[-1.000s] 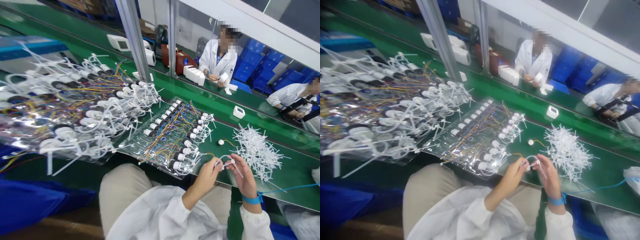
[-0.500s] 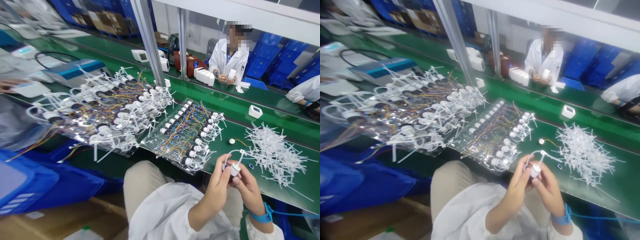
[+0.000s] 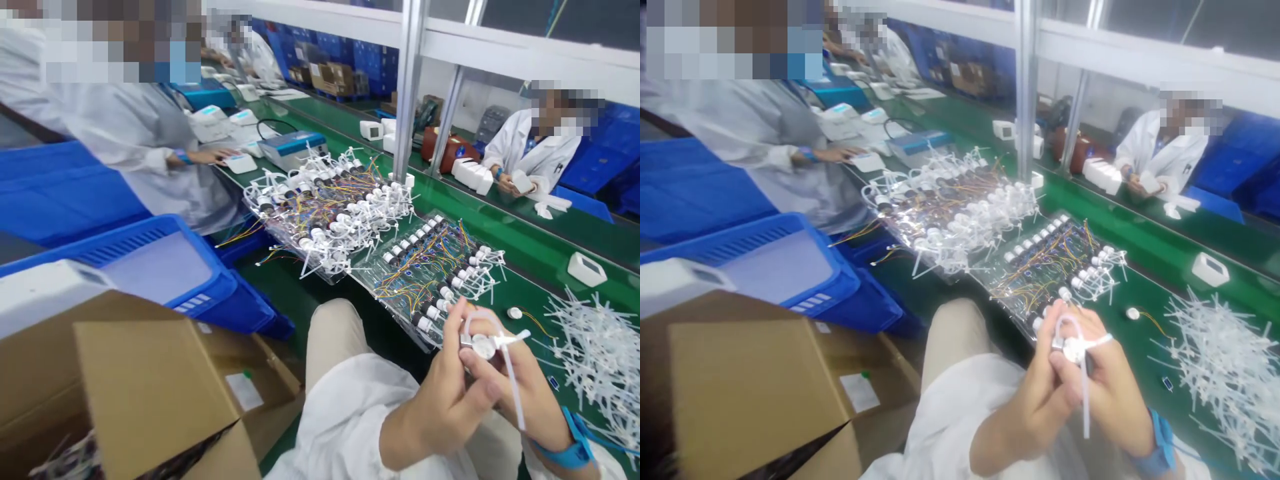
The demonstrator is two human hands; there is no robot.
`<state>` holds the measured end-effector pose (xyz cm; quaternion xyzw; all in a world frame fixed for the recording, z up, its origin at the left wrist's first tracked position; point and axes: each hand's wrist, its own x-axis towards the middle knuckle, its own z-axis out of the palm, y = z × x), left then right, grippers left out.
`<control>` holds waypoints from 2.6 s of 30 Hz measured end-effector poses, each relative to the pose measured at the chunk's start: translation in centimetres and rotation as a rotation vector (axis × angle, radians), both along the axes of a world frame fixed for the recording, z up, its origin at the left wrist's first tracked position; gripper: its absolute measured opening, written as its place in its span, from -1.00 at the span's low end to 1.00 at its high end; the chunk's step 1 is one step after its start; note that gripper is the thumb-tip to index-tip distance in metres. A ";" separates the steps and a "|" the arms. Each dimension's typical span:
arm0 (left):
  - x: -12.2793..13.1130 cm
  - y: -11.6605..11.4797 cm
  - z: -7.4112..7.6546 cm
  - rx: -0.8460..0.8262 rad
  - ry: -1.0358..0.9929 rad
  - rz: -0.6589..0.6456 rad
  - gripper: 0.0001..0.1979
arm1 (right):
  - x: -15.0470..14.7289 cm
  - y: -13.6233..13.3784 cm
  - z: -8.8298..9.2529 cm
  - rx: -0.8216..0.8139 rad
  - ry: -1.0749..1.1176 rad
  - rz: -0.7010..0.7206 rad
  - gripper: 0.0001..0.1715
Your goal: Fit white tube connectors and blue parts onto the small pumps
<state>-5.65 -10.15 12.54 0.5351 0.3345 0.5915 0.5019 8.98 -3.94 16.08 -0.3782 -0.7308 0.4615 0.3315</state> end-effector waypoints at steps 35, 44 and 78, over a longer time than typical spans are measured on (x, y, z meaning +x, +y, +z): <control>-11.8 2.1 -11.6 -0.061 0.353 0.747 -0.36 | -21.6 16.4 -4.7 0.373 -0.850 0.299 -0.73; -19.9 8.3 -10.9 -0.070 0.928 0.766 -0.59 | -23.6 16.4 -6.6 0.435 -0.955 0.265 -0.86; -22.3 9.9 -11.4 0.033 0.907 0.679 -0.49 | -23.3 16.3 -6.5 0.363 -0.852 0.358 -0.71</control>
